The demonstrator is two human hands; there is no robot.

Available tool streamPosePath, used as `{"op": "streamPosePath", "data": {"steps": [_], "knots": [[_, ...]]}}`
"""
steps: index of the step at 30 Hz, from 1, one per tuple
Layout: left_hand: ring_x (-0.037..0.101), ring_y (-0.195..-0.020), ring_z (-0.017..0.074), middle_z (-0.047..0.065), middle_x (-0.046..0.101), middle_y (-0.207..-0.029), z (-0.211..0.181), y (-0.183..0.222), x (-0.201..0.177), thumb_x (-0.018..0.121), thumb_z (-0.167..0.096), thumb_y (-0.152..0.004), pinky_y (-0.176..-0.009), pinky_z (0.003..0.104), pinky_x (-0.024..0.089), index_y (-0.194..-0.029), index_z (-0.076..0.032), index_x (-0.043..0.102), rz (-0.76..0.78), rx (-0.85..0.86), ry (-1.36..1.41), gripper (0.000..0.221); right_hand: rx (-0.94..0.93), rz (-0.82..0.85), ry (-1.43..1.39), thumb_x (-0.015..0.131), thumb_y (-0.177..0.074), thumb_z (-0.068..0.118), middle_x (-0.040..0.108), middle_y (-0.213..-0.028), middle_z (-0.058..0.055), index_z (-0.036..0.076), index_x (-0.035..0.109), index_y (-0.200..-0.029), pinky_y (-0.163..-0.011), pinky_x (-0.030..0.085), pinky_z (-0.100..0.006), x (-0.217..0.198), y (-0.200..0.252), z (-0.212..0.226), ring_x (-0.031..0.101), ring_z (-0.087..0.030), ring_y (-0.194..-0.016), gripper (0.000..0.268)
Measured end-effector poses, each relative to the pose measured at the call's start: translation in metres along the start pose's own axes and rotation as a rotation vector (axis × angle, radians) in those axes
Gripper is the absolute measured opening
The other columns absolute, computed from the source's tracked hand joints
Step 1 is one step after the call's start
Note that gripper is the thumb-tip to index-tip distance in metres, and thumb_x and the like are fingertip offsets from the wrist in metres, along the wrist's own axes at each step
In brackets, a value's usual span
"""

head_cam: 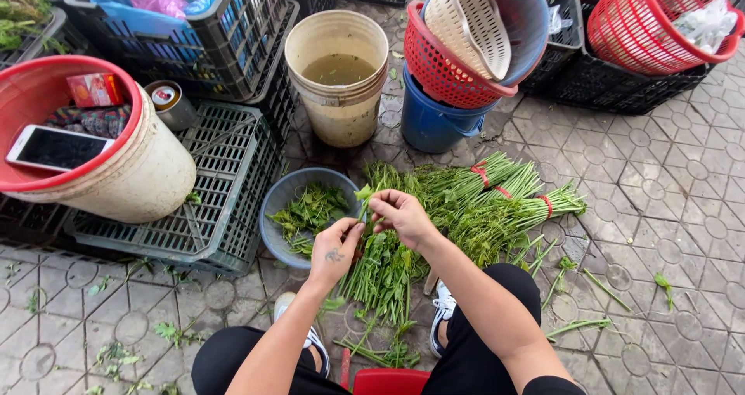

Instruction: Pluck leaves from a bundle of green vegetables and place them into a bowl

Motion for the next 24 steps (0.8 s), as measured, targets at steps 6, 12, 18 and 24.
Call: {"op": "streamPosePath", "data": {"steps": [6,12,18,24], "knots": [[0.069,-0.049,0.0151,0.003,0.069,-0.058,0.012,0.001,0.009,0.069,-0.027,-0.097,-0.052,0.028,0.056,-0.089,-0.015,0.078,0.043,-0.107,0.066,0.017,-0.056,-0.088,-0.154,0.07,-0.099,0.015,0.064,-0.08,-0.004,0.002,0.068,-0.107,-0.052,0.065,-0.028,-0.007,-0.001,0.008,0.068,-0.014,-0.066,0.016],[0.069,-0.049,0.0156,0.006,0.069,-0.061,0.017,0.008,0.01,0.067,-0.024,-0.098,-0.049,0.027,0.056,-0.088,-0.011,0.077,0.075,-0.169,0.127,0.019,-0.427,-0.365,-0.382,0.064,-0.102,0.013,0.068,-0.072,-0.005,0.011,0.063,-0.101,-0.056,0.064,-0.026,-0.076,-0.009,0.087,0.071,-0.015,-0.058,0.003],[0.072,-0.054,0.0178,0.01,0.072,-0.068,0.025,0.01,0.014,0.068,-0.023,-0.098,-0.047,0.029,0.059,-0.089,-0.006,0.076,0.095,-0.194,0.132,0.021,-0.863,-0.583,-0.292,0.064,-0.105,0.013,0.071,-0.083,-0.01,0.014,0.062,-0.107,-0.059,0.066,-0.027,-0.115,0.007,0.124,0.072,-0.017,-0.064,0.003],[0.072,-0.057,0.0173,0.01,0.072,-0.071,0.033,0.008,0.025,0.064,-0.023,-0.1,-0.049,0.028,0.061,-0.096,-0.006,0.076,0.106,-0.199,0.169,0.021,-0.625,-0.055,0.36,0.07,-0.096,0.001,0.069,-0.099,-0.01,0.01,0.061,-0.13,-0.065,0.059,-0.026,-0.008,-0.019,0.093,0.066,-0.013,-0.079,0.037]]}}
Point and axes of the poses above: each hand's wrist, its own y-axis away from the middle knuckle, its own x-axis out of the palm, z = x × y, the point moved 6 cm from there along -y, towards the middle knuckle
